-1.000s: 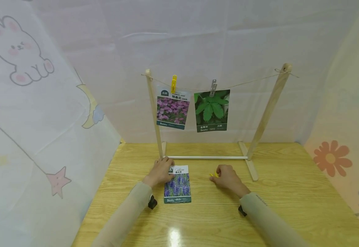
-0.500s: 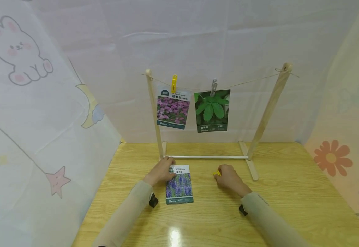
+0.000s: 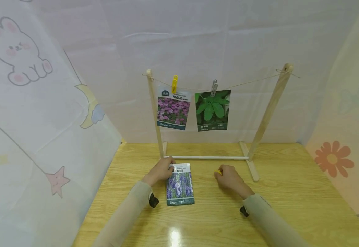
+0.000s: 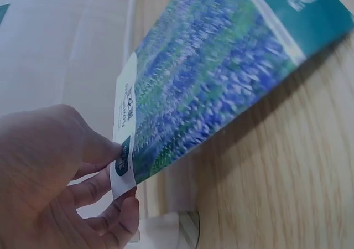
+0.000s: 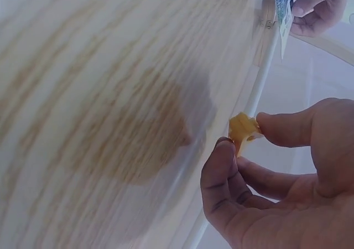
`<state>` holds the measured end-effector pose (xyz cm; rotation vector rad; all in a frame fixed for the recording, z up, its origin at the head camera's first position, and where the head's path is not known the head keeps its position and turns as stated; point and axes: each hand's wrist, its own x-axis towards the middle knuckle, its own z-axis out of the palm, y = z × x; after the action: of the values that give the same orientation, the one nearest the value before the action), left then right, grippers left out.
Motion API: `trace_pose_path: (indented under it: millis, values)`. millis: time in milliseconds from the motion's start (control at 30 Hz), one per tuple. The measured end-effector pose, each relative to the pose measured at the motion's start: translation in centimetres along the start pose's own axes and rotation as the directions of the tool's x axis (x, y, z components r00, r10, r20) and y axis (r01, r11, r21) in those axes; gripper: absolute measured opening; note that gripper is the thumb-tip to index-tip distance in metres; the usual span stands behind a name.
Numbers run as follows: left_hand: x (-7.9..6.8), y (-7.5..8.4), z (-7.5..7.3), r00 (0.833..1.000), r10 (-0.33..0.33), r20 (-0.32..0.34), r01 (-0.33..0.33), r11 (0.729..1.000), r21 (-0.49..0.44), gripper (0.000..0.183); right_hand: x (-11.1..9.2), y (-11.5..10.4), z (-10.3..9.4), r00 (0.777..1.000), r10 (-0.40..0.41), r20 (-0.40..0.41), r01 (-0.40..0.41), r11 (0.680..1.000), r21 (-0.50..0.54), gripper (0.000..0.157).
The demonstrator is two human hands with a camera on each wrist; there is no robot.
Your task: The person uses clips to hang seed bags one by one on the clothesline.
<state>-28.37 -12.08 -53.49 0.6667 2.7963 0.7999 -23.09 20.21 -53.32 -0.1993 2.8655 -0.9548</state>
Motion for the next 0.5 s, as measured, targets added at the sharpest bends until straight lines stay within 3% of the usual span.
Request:
trace_pose_path:
  millis: [200, 367, 500]
  values:
    - [0.0, -0.1, -0.2, 1.0, -0.009, 0.01, 0.009, 0.997, -0.08, 0.029, 0.2, 0.4, -0.4, 1.0, -0.002, -0.016, 0.002, 1.0, 0.001, 0.025]
    - [-0.2, 0.1, -0.8, 0.999, -0.016, 0.03, 0.021, 0.988, -0.154, 0.033, 0.2, 0.5, -0.9, 0.999, -0.033, -0.02, 0.034, 0.999, 0.035, 0.034]
    - [-0.6, 0.3, -1.3, 1.0, -0.001, 0.026, 0.006, 0.981, -0.192, 0.033, 0.1, 0.5, -1.3, 0.997, -0.072, -0.037, 0.072, 0.997, 0.023, 0.033]
